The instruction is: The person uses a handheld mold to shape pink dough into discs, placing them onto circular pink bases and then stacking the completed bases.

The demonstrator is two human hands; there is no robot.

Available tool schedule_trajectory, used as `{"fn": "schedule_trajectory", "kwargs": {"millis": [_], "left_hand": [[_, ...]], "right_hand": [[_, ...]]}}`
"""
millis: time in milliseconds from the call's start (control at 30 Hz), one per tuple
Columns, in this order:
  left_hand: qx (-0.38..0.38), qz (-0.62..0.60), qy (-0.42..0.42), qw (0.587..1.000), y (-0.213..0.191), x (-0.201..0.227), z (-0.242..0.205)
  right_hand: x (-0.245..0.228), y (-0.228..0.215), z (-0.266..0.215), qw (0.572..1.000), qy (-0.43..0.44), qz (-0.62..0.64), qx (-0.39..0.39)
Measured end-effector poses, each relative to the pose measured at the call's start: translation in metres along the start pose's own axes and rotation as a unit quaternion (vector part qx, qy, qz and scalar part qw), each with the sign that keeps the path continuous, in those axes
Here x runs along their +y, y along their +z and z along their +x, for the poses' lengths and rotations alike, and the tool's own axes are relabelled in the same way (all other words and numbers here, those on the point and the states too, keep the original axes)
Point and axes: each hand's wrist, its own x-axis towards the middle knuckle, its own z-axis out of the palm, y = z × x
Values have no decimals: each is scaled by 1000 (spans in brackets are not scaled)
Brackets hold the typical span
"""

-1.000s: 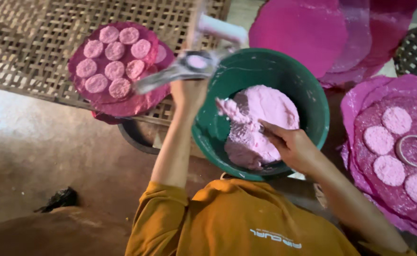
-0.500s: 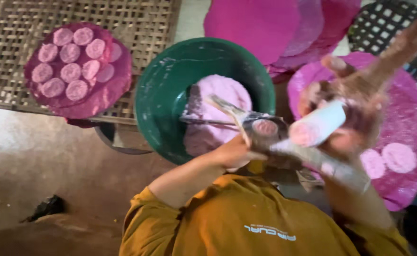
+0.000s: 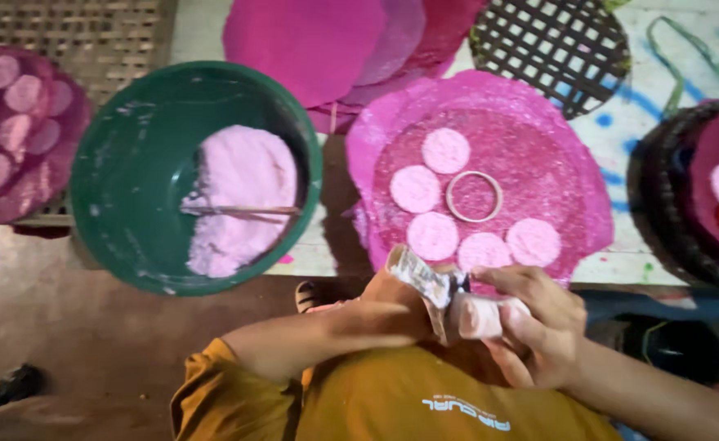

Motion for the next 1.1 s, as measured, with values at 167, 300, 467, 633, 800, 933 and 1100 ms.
{"fn": "schedule_trajectory", "kwargs": {"millis": [167, 300, 467, 633, 800, 933, 1100], "left_hand": [[-49, 24, 23, 998, 7, 12, 52], [-18, 14, 47, 999, -9, 8, 93], [37, -192, -239, 951, -1, -20, 131], [105, 300, -27, 948, 3, -80, 127], [129, 315, -35, 940, -1, -92, 115], [127, -190, -126, 965, -26, -70, 122], [49, -748, 185, 635, -51, -50, 148]], "right_hand": [[24, -33, -49, 988, 136, -45, -55], [81, -79, -90, 859, 392, 293, -153], [133, -105, -179, 637, 665, 340, -190], [135, -109, -193, 699, 575, 423, -44], [118, -101, -131, 698, 526, 485, -15], [115, -82, -107, 645, 541, 534, -75], [112, -61, -106, 517, 586, 580, -230]]}}
